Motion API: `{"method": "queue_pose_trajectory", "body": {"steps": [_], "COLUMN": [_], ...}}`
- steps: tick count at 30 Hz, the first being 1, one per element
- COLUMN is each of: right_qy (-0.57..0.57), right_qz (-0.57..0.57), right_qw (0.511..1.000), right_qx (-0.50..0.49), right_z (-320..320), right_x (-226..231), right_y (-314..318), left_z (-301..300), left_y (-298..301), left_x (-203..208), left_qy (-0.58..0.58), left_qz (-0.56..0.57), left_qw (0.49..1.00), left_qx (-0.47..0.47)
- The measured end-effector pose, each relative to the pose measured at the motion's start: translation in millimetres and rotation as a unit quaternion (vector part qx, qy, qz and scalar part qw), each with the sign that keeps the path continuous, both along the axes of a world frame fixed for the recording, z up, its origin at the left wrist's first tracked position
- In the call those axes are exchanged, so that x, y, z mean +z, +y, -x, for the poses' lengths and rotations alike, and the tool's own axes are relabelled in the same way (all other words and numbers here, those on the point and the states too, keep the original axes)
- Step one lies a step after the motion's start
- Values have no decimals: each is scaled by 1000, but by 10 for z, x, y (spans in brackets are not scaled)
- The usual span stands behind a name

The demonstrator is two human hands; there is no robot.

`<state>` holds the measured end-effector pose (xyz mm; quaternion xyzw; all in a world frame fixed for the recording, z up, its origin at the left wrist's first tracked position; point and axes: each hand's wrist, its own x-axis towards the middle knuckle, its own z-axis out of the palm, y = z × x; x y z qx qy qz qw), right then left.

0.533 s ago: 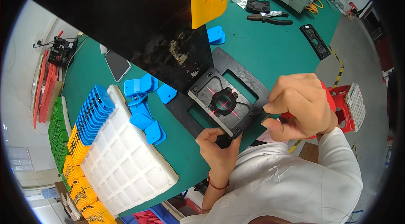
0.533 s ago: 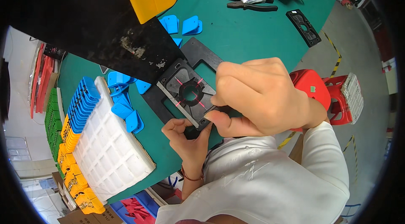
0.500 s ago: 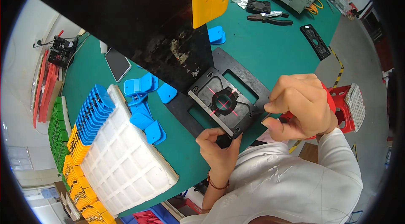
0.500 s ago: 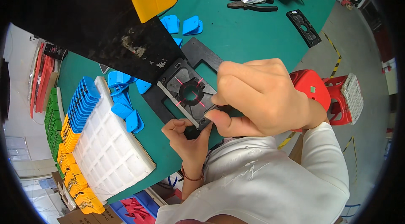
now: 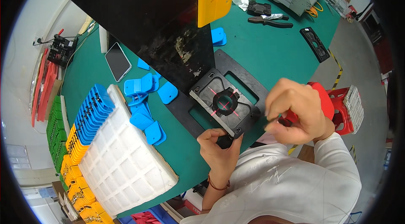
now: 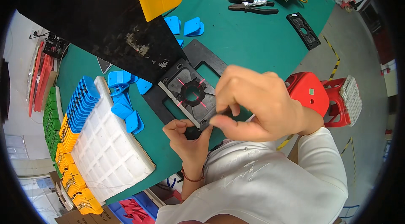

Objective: Assembling and adjusting electronic parts using a hex key and a laser alignment tool on an industrial workbench.

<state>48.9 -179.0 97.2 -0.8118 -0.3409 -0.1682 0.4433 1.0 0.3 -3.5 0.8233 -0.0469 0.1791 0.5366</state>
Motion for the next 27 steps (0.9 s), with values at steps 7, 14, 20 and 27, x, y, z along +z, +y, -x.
{"method": "queue_pose_trajectory", "body": {"steps": [7, 14, 20, 27], "right_qy": [-17, 109, 147, 67], "right_qz": [-17, -60, -106, -113], "right_qw": [995, 979, 963, 990], "right_qx": [96, 161, 199, 58], "right_z": [-90, -215, -270, -185], "right_x": [-86, -116, -213, -291], "right_y": [-39, -45, -30, 166], "left_z": [-4, -6, -5, -4], "left_y": [0, 22, 15, -15], "left_x": [18, -2, 20, 21], "left_qy": [1, 12, 15, 29], "left_qz": [-7, -2, -22, 6], "left_qw": [1000, 1000, 1000, 999], "left_qx": [-2, -3, 8, 26]}}
